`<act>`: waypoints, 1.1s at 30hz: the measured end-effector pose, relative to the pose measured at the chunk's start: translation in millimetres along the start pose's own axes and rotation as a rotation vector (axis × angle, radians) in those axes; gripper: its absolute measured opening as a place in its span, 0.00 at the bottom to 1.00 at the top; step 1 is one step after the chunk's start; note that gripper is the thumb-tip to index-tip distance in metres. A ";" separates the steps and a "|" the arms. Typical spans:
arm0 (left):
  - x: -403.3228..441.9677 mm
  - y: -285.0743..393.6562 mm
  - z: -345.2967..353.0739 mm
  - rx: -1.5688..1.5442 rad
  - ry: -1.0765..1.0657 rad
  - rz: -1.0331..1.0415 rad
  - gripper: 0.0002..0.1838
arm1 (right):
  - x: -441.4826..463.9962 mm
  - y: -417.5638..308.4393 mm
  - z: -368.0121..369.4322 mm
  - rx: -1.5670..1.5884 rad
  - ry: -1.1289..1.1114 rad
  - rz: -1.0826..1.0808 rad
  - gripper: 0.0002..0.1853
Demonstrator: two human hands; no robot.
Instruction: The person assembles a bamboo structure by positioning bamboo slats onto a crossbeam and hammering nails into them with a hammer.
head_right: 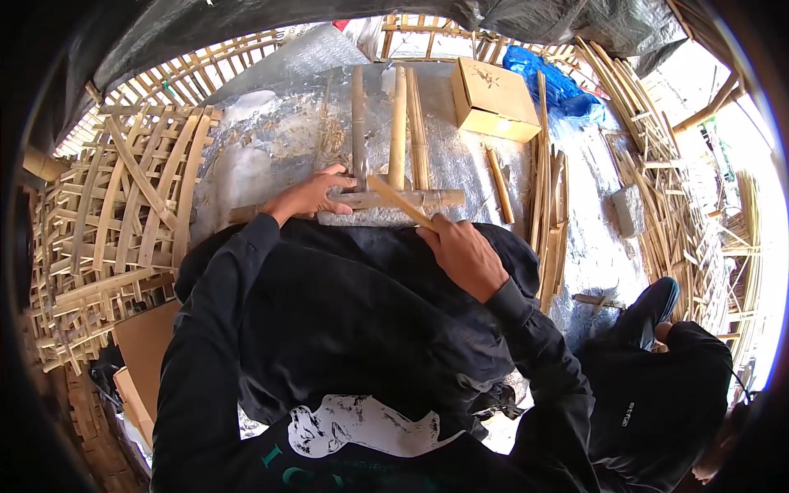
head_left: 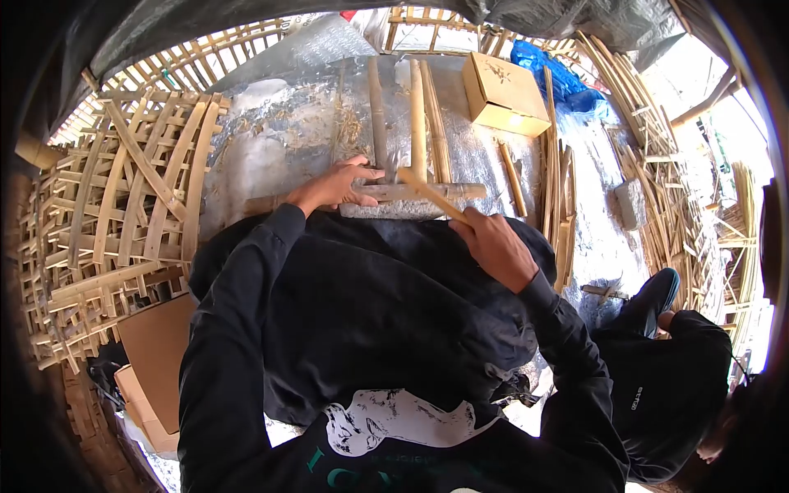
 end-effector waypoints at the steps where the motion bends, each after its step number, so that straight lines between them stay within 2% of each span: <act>1: -1.5 2.6 -0.4 -0.004 -0.003 -0.005 0.41 | 0.7 -3.4 4.1 0.003 -0.006 0.000 0.17; 3: -4.1 10.1 -2.0 -0.044 0.016 0.050 0.44 | -1.7 -10.9 -4.7 0.146 0.253 0.012 0.17; 4: -3.7 8.3 -1.5 -0.042 0.013 0.049 0.44 | -4.9 -8.0 2.8 0.149 0.255 0.014 0.17; 6: 0.8 2.6 -1.1 0.007 -0.021 0.014 0.44 | -15.8 3.0 36.1 0.025 0.120 0.065 0.17; 7: 5.5 -7.1 2.9 0.013 -0.021 0.021 0.44 | -24.7 -1.4 44.2 -0.046 0.051 0.026 0.16; 8: 8.8 -11.9 6.1 0.057 0.013 0.103 0.43 | -25.0 -0.6 42.1 -0.049 0.057 0.032 0.16; 10: 11.4 -5.7 6.3 0.095 0.042 0.194 0.42 | -23.9 -7.0 31.4 -0.046 0.085 0.014 0.16; 12: 8.4 -10.5 4.7 0.004 0.030 0.069 0.41 | -19.2 -11.3 23.7 -0.009 0.122 0.004 0.16; 13: -2.6 12.4 -1.6 -0.063 -0.044 0.011 0.42 | -17.9 -12.3 20.0 0.072 0.202 0.038 0.16; 15: -3.2 9.2 1.6 -0.057 -0.043 0.007 0.43 | -20.2 -14.8 21.5 0.181 0.347 0.051 0.16; 16: -2.5 8.0 0.0 -0.053 -0.031 0.007 0.44 | -25.9 -13.3 30.4 0.181 0.351 0.044 0.16; 18: -1.9 7.4 -2.4 -0.043 -0.016 0.014 0.45 | -32.7 -5.7 58.1 -0.002 0.134 0.126 0.15; 19: -2.0 7.3 -1.7 -0.039 -0.015 0.019 0.46 | -32.4 -4.7 64.9 0.046 0.066 0.106 0.16; 24: 0.2 -1.5 3.4 -0.026 -0.046 -0.057 0.48 | -28.5 -20.5 45.5 0.149 0.168 0.133 0.12; 26: -3.1 3.6 1.8 -0.076 0.026 0.018 0.50 | -30.9 -24.2 41.1 0.328 0.352 0.133 0.12; 27: -0.5 -2.0 2.8 -0.088 0.032 0.022 0.50 | -33.8 -18.6 54.0 0.346 0.328 0.138 0.11; 28: 3.5 -5.1 3.4 -0.007 0.036 0.098 0.51 | -35.7 -16.7 65.1 0.237 0.280 0.129 0.13; 30: 8.0 -1.6 4.2 0.071 0.041 0.174 0.52 | -39.5 -12.0 84.1 0.030 0.010 0.173 0.14; 32: 5.6 1.3 4.5 0.090 -0.023 0.100 0.53 | -38.9 -21.1 79.4 -0.019 0.030 0.119 0.15; 33: 5.5 -2.4 4.7 0.054 0.001 0.145 0.55 | -38.4 -27.0 74.6 0.038 0.062 0.111 0.14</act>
Point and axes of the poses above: each hand's wrist, its own x-axis towards the middle knuckle, its own z-axis out of the palm, y = z × x, the point moved 7 cm from there along x, towards the middle knuckle, and after that the axes turned 2 degrees about -y, right-handed, at the moved point
